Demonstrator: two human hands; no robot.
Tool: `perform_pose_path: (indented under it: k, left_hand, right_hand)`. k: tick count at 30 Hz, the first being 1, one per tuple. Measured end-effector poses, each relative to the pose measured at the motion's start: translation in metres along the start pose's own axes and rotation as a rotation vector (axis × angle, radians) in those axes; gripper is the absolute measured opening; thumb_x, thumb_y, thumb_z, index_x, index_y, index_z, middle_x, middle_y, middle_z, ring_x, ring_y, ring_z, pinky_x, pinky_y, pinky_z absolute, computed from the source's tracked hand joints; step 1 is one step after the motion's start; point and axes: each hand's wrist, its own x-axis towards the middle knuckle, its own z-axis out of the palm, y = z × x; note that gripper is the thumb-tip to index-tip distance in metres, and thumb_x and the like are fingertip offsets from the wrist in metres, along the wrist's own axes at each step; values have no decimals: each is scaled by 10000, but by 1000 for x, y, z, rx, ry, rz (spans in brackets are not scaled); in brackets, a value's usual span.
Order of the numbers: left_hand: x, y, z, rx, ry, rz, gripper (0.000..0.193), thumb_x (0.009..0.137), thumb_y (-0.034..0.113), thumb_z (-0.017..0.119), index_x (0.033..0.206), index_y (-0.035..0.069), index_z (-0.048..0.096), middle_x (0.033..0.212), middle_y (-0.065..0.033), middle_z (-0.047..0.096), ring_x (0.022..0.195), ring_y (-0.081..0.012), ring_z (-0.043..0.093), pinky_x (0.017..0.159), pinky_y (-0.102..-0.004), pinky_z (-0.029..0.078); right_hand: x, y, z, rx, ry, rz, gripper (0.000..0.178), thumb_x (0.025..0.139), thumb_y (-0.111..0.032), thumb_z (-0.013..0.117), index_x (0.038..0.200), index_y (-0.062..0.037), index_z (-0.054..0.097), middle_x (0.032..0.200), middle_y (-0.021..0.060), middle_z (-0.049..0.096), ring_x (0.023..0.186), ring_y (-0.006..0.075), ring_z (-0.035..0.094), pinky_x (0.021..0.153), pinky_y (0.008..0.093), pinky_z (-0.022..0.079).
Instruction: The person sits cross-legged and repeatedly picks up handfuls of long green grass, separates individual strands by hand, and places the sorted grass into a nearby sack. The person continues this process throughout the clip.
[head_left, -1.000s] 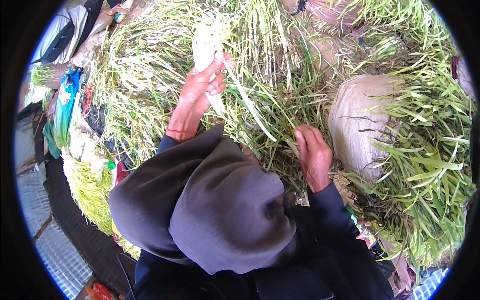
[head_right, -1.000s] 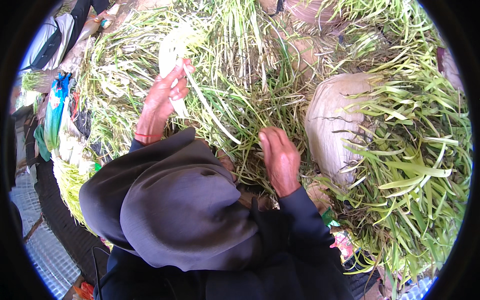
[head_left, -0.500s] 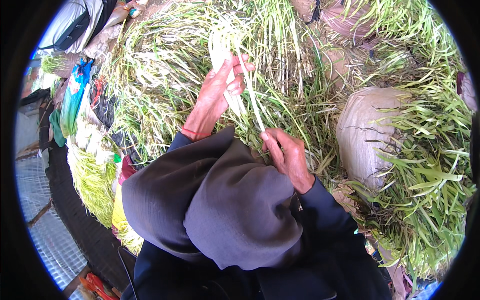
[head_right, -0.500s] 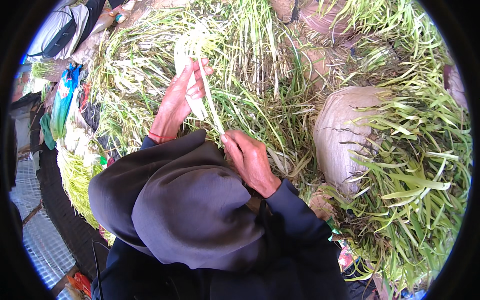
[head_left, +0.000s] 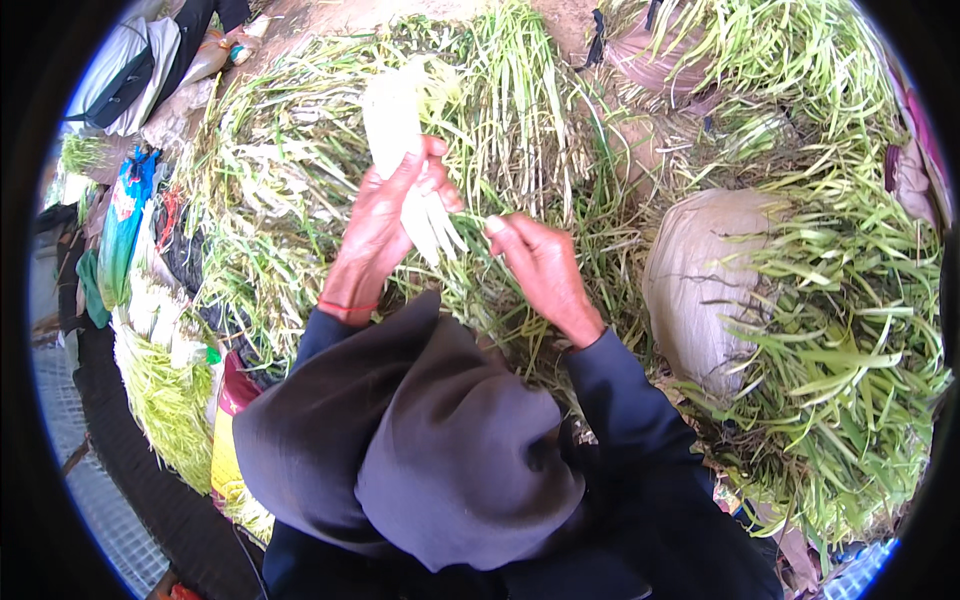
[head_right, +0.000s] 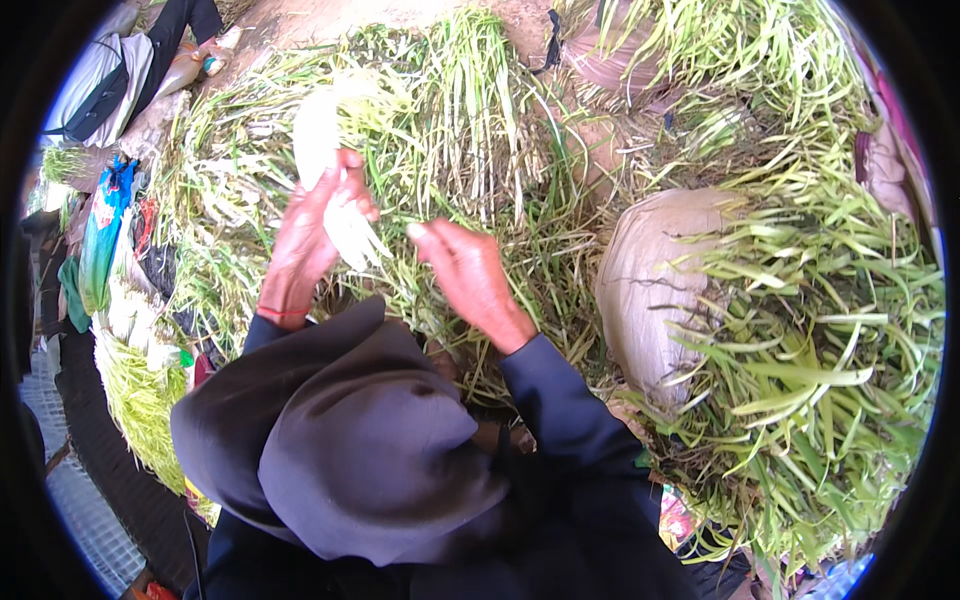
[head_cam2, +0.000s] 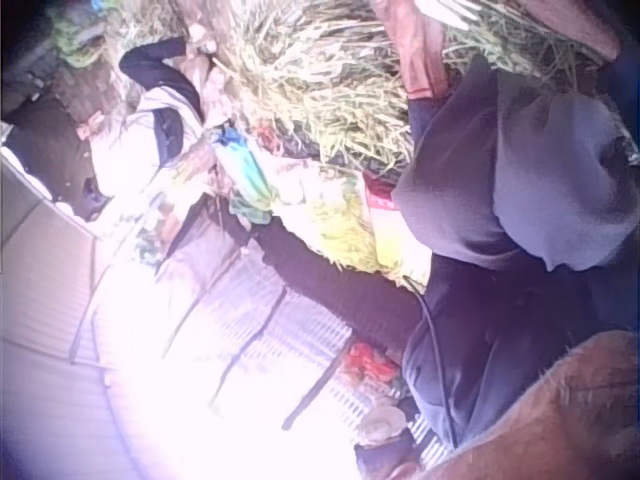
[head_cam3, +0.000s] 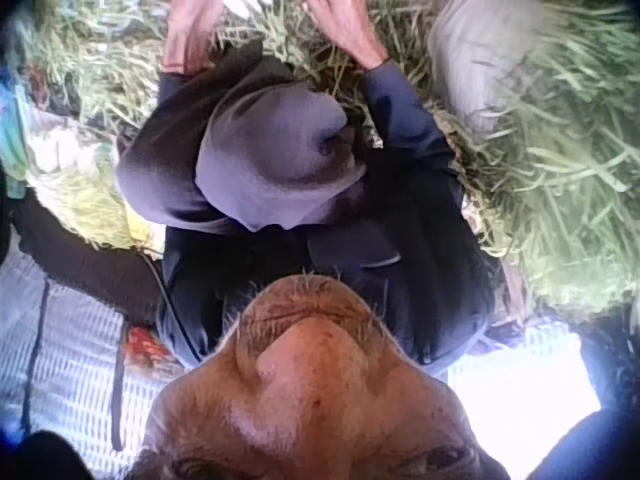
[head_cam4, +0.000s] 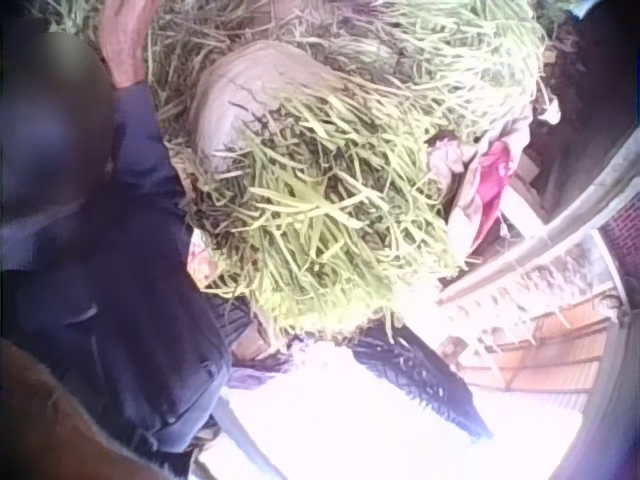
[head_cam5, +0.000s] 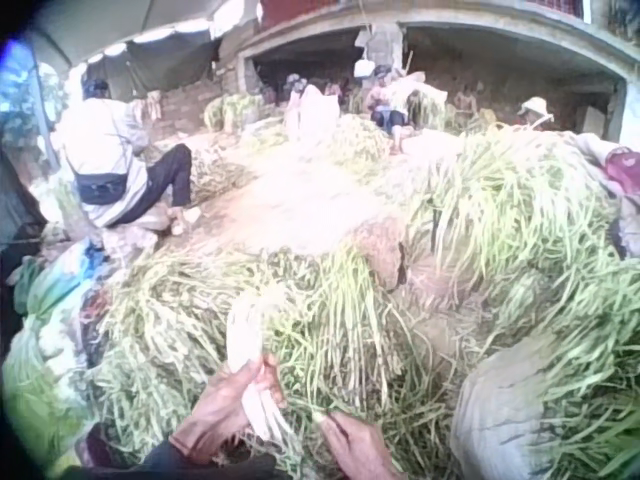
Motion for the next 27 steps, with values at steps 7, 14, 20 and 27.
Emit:
perform_pose_path:
  k: [7,14,20,27]
  left_hand:
    - [18,14,10,222,79,146,261,1026,304,510,996,52,573,762,-48,592,618,-146,603,544,-274,510]
    - [19,-47,-21,80,214,-202,255,1015,321,538,999,67,556,665,-6,491,519,-109,465,483,-249,396]
    - [11,-52,-35,-5,215,-267,255,1016,318,539,988,65,545,657,25,433,496,-75,384,464,-232,346]
    - [10,-41,-18,88,253,-258,258,1026,315,523,971,64,539,598,61,376,441,-32,322,403,-202,286]
  right_hand:
    - [89,150,-72,-721,406,196,243,877,-216,698,1020,-27,645,950,183,680,767,338,676,718,421,550]
    - [147,193,-78,-947,298,203,258,871,-276,689,976,-43,648,846,204,680,736,379,677,646,469,535]
    - [137,181,-90,-780,437,133,221,888,-258,639,986,-75,712,822,208,701,750,347,698,673,423,545]
    - [58,105,-91,-379,608,98,271,890,-205,654,1010,33,701,790,110,685,649,162,616,629,321,504]
